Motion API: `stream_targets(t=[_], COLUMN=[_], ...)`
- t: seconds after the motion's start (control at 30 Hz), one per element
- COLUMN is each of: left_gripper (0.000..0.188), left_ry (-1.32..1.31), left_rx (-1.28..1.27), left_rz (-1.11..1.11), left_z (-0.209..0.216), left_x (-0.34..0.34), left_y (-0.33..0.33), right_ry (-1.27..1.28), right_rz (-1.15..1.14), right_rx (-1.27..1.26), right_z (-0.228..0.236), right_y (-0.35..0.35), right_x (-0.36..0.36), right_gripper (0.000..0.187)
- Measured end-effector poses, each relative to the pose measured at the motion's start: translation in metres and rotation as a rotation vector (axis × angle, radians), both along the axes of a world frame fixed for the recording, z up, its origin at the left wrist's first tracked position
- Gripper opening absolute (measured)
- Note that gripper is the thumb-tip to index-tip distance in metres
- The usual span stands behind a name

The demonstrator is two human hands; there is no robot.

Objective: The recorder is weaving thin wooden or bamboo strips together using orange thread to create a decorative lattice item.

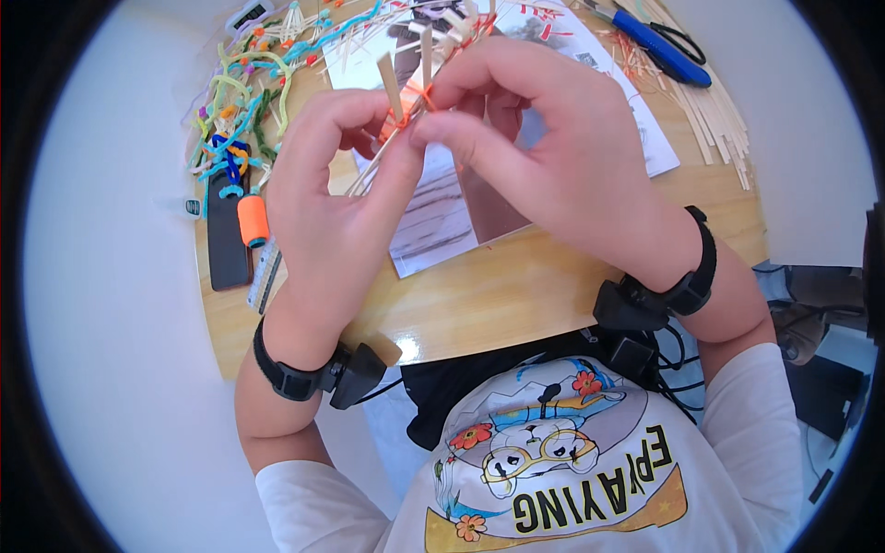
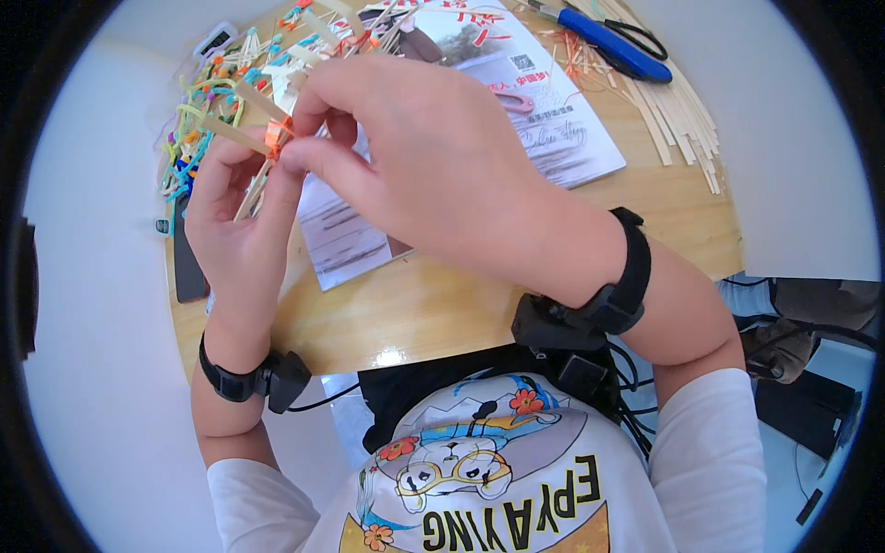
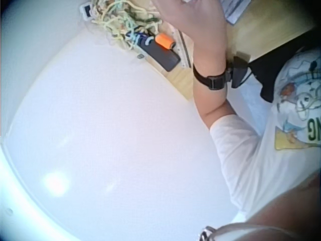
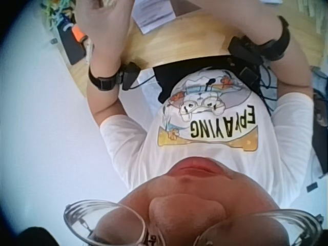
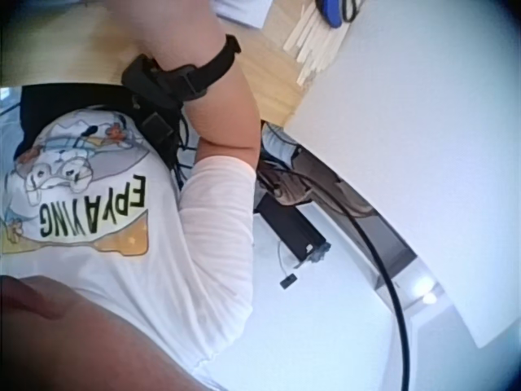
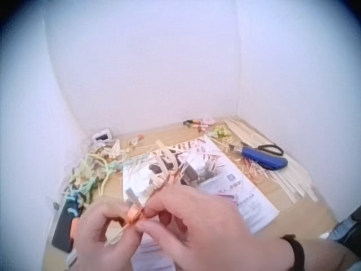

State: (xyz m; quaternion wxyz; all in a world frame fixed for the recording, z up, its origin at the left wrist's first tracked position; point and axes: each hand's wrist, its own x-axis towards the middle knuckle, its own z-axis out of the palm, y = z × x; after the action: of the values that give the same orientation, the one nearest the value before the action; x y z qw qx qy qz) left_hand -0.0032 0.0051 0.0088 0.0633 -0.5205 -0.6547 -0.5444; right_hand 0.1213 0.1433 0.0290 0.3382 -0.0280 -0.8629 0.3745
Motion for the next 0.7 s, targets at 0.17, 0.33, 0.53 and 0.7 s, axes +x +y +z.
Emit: stream_targets(t=[0.17, 0.33, 0.53, 0.7], left_gripper=[0.019, 0.022, 0.024, 0.023], left_ry=[-0.137, -0.414, -0.598, -0.622], left_rx=[-0.005, -0.005, -0.014, 0.016], left_rz=[-0.055, -0.136, -0.184, -0.116], left_z=[0.001, 0.010, 0.010, 0.010], left_x=[0.007, 0.018, 0.016, 0.016], left_y=[-0.001, -0.007, -0.007, -0.007], right_ry=[0.056, -0.147, -0.099, -0.104], right_rz=[0.126, 0.223, 0.355, 0.298], right_rx=[-0.132, -0.768, -0.746, -0.651], right_z=[0.001, 0.020, 0.003, -0.004], right_y=[0.004, 0.003, 0.014, 0.013], right_x=[0.005, 0.015, 0.017, 0.010], right_gripper=[0.012, 0.011, 0.012, 0.012])
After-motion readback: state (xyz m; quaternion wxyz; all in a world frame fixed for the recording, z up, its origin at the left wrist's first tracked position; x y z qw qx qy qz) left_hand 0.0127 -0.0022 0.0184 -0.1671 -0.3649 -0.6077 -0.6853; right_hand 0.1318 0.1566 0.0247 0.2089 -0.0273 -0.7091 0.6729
